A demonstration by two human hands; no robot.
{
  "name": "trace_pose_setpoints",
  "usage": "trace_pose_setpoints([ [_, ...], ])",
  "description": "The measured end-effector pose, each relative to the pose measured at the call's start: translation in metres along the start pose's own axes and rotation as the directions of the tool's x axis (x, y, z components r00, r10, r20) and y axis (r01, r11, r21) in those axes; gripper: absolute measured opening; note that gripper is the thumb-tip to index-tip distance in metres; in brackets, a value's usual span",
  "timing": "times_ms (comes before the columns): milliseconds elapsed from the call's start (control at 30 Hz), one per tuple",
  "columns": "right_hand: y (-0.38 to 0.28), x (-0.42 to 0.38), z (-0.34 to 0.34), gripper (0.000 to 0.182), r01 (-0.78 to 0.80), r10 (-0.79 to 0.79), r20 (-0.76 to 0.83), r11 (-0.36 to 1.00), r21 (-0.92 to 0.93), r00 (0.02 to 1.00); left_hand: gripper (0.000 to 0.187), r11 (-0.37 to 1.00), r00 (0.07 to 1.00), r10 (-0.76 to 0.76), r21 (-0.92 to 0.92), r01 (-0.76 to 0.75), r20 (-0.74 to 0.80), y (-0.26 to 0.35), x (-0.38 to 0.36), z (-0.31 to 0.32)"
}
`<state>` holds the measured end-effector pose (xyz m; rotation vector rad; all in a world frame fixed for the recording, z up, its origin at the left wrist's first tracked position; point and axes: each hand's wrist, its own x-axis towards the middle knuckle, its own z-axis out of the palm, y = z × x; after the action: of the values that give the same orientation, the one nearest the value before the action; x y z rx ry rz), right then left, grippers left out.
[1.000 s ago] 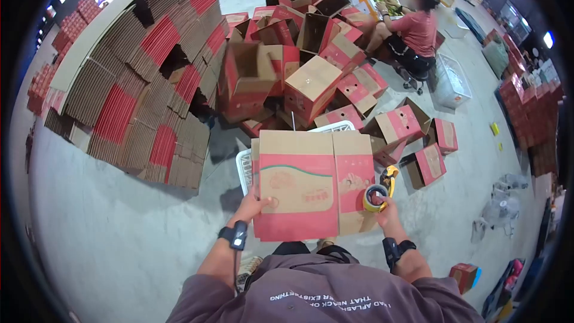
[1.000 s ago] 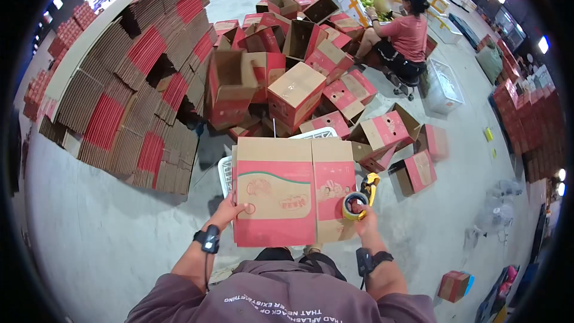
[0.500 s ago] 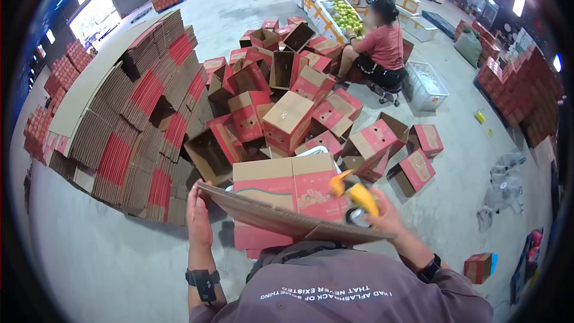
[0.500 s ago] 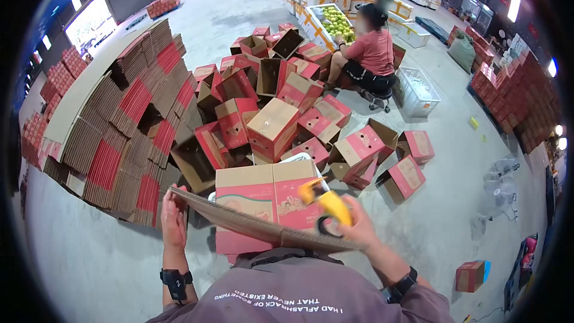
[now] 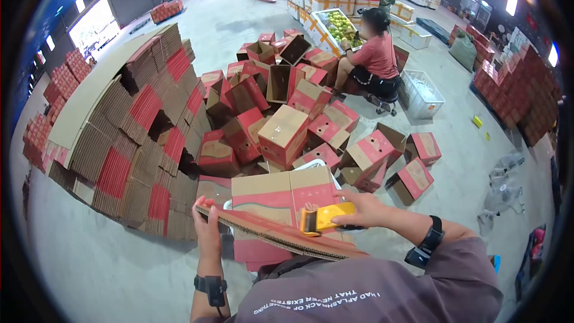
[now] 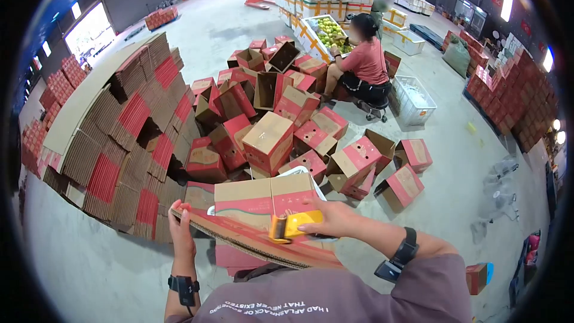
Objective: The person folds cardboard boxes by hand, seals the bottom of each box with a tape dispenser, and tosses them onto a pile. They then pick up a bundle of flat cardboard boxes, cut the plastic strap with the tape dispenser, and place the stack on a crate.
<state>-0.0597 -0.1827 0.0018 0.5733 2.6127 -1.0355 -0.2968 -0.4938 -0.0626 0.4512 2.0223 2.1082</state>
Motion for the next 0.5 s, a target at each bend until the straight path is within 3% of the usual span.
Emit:
trace_pose_setpoints([
  [33,-0.008,-0.006,0.002,0.080,0.057,-0.057,-0.002,0.983,0.172,0.998,0.047,1.000,1.000,-0.023,0.009,0.023,-0.022,0.004,0.003,0.008],
  [67,-0.016,-0.010,0.004,0.080,0.055,-0.058,0.010,0.985,0.165,0.998,0.045,0.999,0.998,-0.045,0.017,0.046,-0.047,0.009,0.008,0.015],
  [133,-0.034,-0.021,0.011,0.091,0.394,-0.386,-0.079,0.894,0.213,0.919,0.046,0.997,0.998,-0.054,0.049,0.055,-0.033,0.010,0.016,0.023],
  [167,-0.047,-0.029,0.006,0.091,0.258,-0.269,0.052,0.954,0.151,0.962,0.046,0.999,0.999,-0.041,-0.006,0.041,-0.014,0.012,0.019,0.030],
  [333,-0.006,-0.011,0.002,0.082,0.144,-0.139,-0.044,0.975,0.169,0.989,0.050,0.985,0.989,-0.025,-0.168,0.050,0.146,0.011,0.019,0.020],
  [400,-0.008,-0.004,-0.018,0.073,0.300,-0.341,-0.275,0.936,-0.183,0.899,0.054,0.981,0.981,-0.050,-0.176,0.083,0.185,0.009,0.019,0.013],
  [433,-0.032,-0.008,-0.030,0.065,0.262,-0.344,-0.248,0.914,-0.310,0.906,0.054,0.980,0.984,-0.038,-0.184,0.070,0.173,0.008,0.021,0.016],
  [467,-0.040,-0.006,-0.030,0.065,0.255,-0.338,-0.255,0.916,-0.309,0.906,0.054,0.980,0.987,-0.029,-0.190,0.060,0.159,0.007,0.022,0.019],
  [500,-0.045,-0.003,-0.029,0.064,0.320,-0.448,-0.244,0.847,-0.425,0.860,0.054,0.980,0.986,-0.026,-0.192,0.058,0.166,0.007,0.025,0.024],
])
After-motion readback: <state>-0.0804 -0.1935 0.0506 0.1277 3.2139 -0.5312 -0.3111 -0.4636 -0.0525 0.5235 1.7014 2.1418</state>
